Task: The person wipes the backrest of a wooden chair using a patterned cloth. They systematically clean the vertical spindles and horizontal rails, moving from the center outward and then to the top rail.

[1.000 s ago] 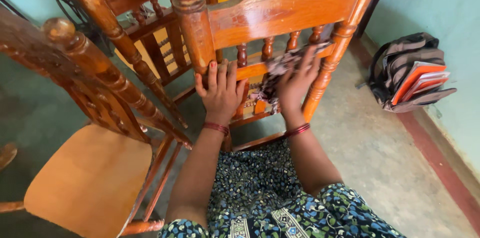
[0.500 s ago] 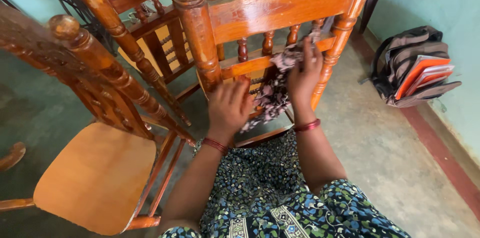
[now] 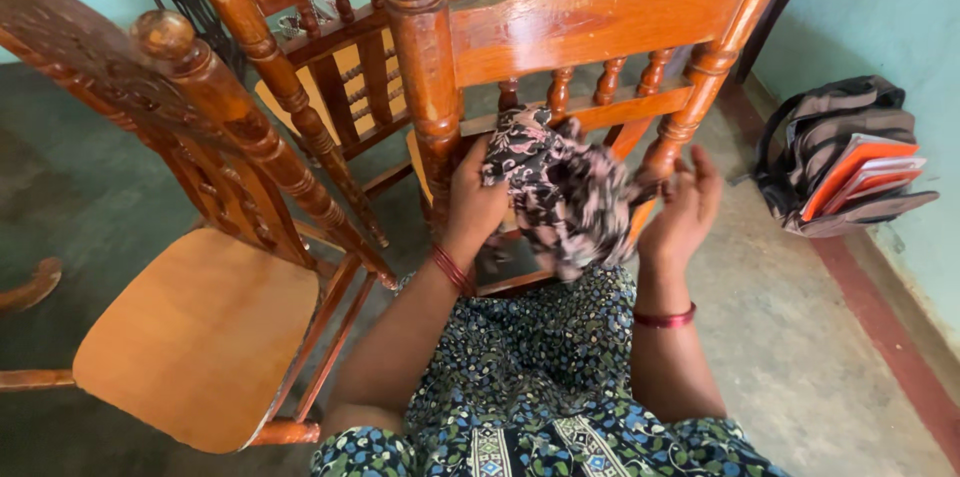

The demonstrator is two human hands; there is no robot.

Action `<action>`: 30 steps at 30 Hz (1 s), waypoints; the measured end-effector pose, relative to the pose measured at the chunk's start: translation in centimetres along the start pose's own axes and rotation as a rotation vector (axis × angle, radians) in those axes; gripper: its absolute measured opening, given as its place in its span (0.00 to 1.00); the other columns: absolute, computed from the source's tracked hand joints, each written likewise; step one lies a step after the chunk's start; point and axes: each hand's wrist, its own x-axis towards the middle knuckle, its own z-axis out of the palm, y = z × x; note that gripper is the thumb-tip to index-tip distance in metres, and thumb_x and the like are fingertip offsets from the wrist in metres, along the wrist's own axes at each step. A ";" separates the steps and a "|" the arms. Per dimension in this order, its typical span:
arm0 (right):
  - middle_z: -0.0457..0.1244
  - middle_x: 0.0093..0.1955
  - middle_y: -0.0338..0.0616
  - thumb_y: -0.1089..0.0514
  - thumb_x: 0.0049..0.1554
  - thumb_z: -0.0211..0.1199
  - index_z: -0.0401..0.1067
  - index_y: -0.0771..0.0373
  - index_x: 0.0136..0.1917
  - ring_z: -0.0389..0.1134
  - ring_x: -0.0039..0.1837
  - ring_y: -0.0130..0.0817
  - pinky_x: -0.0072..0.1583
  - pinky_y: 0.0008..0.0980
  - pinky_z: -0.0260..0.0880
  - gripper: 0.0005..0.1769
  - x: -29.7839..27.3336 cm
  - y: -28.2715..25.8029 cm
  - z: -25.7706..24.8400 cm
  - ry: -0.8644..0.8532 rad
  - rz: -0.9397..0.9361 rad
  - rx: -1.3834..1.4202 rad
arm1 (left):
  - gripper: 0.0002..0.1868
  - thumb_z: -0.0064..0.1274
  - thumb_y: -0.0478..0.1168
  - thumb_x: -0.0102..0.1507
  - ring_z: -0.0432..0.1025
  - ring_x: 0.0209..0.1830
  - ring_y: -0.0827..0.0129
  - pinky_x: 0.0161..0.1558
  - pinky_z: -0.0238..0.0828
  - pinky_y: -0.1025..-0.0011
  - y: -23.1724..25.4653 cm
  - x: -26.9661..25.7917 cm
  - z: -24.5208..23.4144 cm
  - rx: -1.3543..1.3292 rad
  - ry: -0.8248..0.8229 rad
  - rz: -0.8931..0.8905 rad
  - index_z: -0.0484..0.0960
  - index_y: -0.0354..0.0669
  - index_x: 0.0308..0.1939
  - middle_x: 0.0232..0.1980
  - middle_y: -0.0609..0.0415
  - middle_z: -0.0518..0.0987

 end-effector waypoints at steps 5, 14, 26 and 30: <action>0.45 0.81 0.50 0.35 0.55 0.70 0.43 0.67 0.81 0.47 0.81 0.38 0.76 0.41 0.48 0.58 -2.3 1.3 1.6 -0.694 -0.405 -0.233 | 0.24 0.48 0.23 0.63 0.76 0.52 0.70 0.55 0.76 0.71 1.2 0.7 3.1 -0.463 -0.097 -0.081 0.75 0.34 0.65 0.56 0.50 0.81; 0.62 0.71 0.57 0.59 0.67 0.54 0.59 0.71 0.75 0.67 0.68 0.51 0.69 0.50 0.66 0.26 -4.0 5.3 2.5 -0.621 0.574 0.665 | 0.30 0.54 0.35 0.65 0.74 0.64 0.57 0.64 0.73 0.59 2.2 0.3 2.9 -0.672 -0.171 -0.045 0.66 0.41 0.71 0.66 0.45 0.76; 0.61 0.68 0.48 0.69 0.53 0.64 0.57 0.68 0.75 0.63 0.69 0.34 0.71 0.35 0.62 0.38 -4.5 -3.5 8.4 -0.646 -0.254 -0.232 | 0.22 0.58 0.43 0.61 0.75 0.57 0.45 0.59 0.73 0.51 4.4 -3.7 2.4 0.726 -0.540 0.128 0.78 0.40 0.58 0.57 0.42 0.80; 0.68 0.64 0.43 0.72 0.64 0.56 0.70 0.68 0.70 0.68 0.63 0.29 0.71 0.32 0.69 0.21 -0.5 -5.3 9.0 -0.319 -0.353 -0.321 | 0.15 0.57 0.42 0.67 0.78 0.60 0.51 0.57 0.79 0.59 7.8 -3.6 0.1 0.469 -0.203 0.348 0.80 0.41 0.56 0.63 0.43 0.79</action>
